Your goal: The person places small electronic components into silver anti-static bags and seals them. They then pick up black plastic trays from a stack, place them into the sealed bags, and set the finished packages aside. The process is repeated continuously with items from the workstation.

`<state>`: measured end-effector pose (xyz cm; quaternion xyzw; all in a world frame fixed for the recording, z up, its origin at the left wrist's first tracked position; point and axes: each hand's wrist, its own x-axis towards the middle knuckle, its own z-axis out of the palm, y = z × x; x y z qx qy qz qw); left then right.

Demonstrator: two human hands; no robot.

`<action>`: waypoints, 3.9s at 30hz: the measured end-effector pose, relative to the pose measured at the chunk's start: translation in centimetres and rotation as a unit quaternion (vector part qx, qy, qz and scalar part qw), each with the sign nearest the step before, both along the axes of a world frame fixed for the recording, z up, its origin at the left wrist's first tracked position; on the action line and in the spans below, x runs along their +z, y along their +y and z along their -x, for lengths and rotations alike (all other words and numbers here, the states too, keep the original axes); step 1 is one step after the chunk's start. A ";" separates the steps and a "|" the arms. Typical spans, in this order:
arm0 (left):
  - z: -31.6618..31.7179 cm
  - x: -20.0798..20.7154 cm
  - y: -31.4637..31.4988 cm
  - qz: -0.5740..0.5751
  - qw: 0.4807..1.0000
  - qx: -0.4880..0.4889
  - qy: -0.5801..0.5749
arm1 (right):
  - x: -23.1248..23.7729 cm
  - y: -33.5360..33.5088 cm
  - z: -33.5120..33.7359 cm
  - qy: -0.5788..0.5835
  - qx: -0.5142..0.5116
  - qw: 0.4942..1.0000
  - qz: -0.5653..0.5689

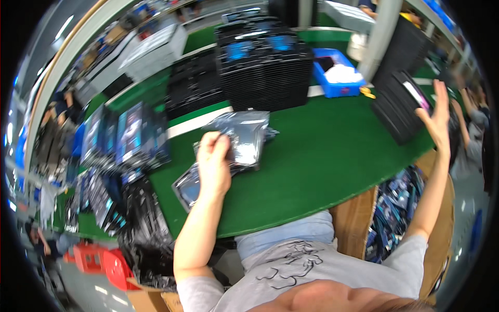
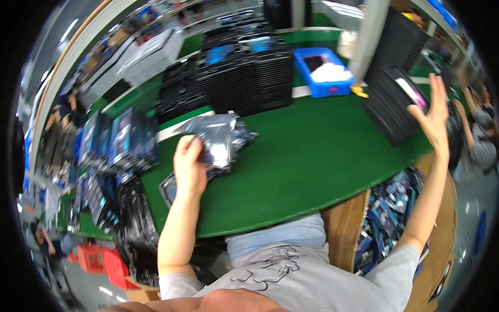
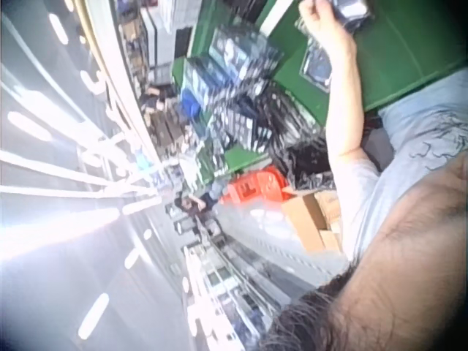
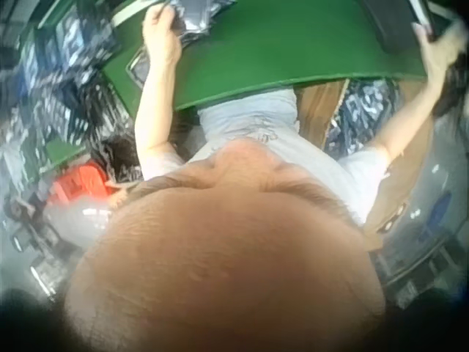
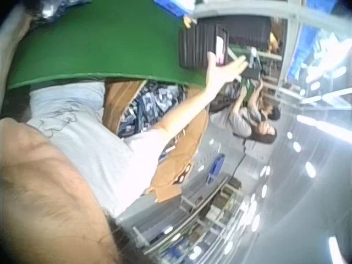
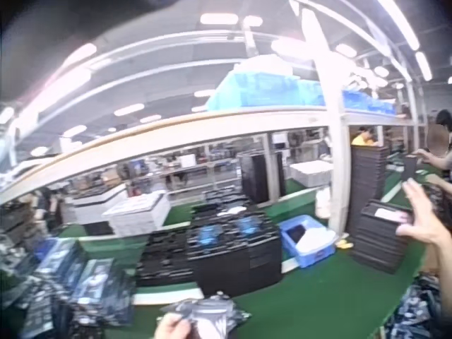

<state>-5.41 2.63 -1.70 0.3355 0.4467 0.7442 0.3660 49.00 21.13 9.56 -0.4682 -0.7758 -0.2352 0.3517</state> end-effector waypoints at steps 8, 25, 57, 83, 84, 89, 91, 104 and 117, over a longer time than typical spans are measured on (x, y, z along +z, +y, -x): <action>0.0 1.4 -0.4 -0.021 0.994 -0.034 -0.103 | -3.6 -7.8 28.3 0.061 0.434 0.852 0.287; -1.6 1.2 -0.6 -0.055 0.998 0.041 0.011 | -9.3 -7.2 37.0 0.418 0.478 0.543 0.549; -1.4 5.3 -2.8 0.131 0.795 -0.211 0.553 | -7.3 -8.7 34.7 -0.010 0.589 0.632 0.504; -0.5 2.8 -1.7 0.135 0.898 -0.347 0.235 | -5.3 -10.5 34.4 -0.055 0.620 0.772 0.127; -0.8 2.7 -1.9 0.127 0.904 -0.317 0.258 | -5.3 -10.5 34.4 -0.044 0.606 0.781 0.145; -1.6 4.4 -2.3 0.074 0.824 -0.110 0.551 | -7.3 -10.1 34.5 0.044 0.538 0.789 0.294; -1.9 4.0 -2.3 0.074 0.811 -0.087 0.574 | -7.3 -10.0 34.6 0.044 0.534 0.784 0.313; -3.9 3.5 -2.4 -0.042 0.781 0.070 0.619 | -7.4 -10.7 35.2 0.077 0.517 0.810 0.267; -3.9 3.7 -2.4 -0.114 0.710 0.148 0.679 | -7.4 -10.7 35.3 0.199 0.487 0.706 0.473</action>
